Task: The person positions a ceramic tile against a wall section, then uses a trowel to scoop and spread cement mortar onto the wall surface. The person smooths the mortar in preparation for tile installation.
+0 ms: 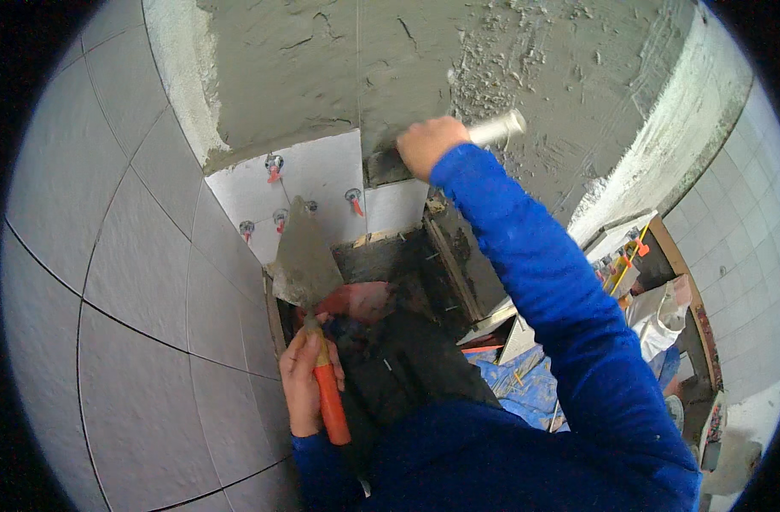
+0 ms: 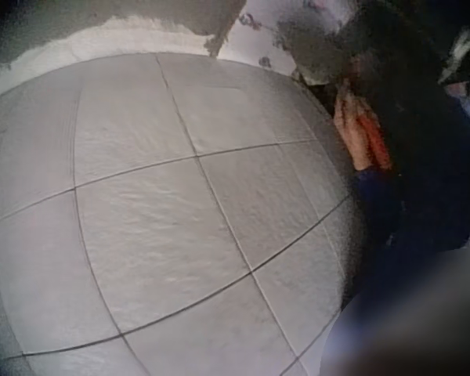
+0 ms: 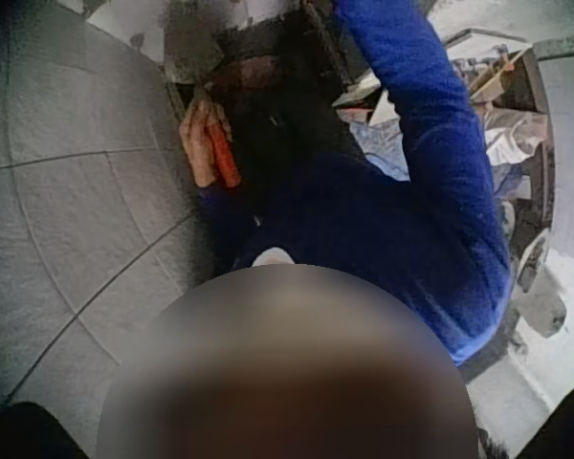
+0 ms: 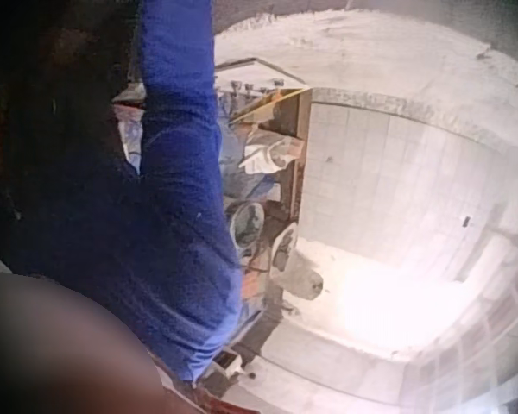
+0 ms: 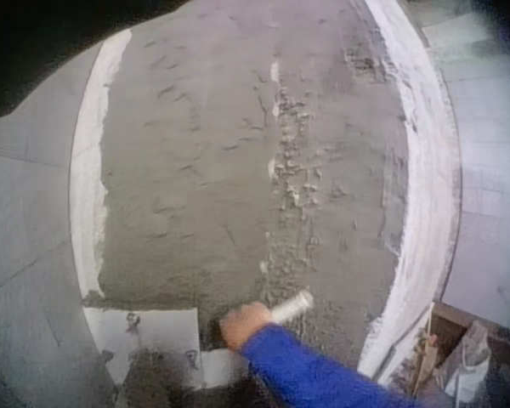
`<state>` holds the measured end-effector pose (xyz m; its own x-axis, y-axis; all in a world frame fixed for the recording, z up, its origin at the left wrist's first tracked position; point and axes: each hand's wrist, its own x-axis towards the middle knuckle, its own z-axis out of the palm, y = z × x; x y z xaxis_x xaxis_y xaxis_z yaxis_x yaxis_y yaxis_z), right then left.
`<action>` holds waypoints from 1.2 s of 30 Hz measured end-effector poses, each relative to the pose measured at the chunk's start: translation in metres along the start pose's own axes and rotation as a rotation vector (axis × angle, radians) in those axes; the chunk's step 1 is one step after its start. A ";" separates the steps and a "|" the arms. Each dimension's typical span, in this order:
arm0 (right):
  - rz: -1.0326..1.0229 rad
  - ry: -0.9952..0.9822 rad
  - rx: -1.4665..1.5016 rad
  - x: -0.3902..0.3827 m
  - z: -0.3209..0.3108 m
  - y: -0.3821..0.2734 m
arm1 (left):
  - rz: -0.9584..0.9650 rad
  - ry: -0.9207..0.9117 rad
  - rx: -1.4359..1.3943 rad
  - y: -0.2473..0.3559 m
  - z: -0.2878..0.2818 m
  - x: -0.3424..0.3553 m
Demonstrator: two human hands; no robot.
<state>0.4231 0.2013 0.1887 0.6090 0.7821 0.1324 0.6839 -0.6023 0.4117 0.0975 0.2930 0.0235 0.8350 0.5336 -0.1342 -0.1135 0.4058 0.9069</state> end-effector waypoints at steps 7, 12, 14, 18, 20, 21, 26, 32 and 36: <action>-0.087 -0.149 0.004 0.045 -0.027 0.018 | 0.023 0.010 0.042 0.001 -0.006 -0.001; -0.143 -0.191 -0.021 0.048 -0.025 0.016 | 0.040 0.003 0.027 0.000 -0.007 -0.002; -0.141 -0.169 -0.043 0.046 -0.032 0.016 | 0.026 0.012 0.029 0.001 -0.006 -0.003; -0.130 -0.200 -0.159 0.036 -0.050 0.015 | 0.040 -0.024 0.008 0.000 -0.008 -0.001; -0.128 -0.185 -0.205 0.029 -0.051 0.014 | 0.005 0.019 0.015 -0.001 -0.009 0.000; -0.116 -0.151 -0.207 0.026 -0.049 0.012 | -0.016 0.043 0.019 -0.002 -0.010 0.000; -0.116 -0.080 -0.239 0.022 -0.036 0.001 | 0.012 0.030 0.008 -0.001 -0.011 -0.001; -0.201 -0.113 -0.228 0.023 -0.041 -0.014 | 0.015 0.009 0.004 0.000 -0.009 -0.001; -0.162 -0.127 -0.151 0.025 -0.038 -0.006 | -0.014 0.033 0.010 -0.001 -0.010 -0.002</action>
<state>0.4188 0.2303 0.2238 0.5483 0.8343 -0.0569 0.7149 -0.4324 0.5495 0.0906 0.2991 0.0191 0.8184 0.5518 -0.1602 -0.0959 0.4061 0.9088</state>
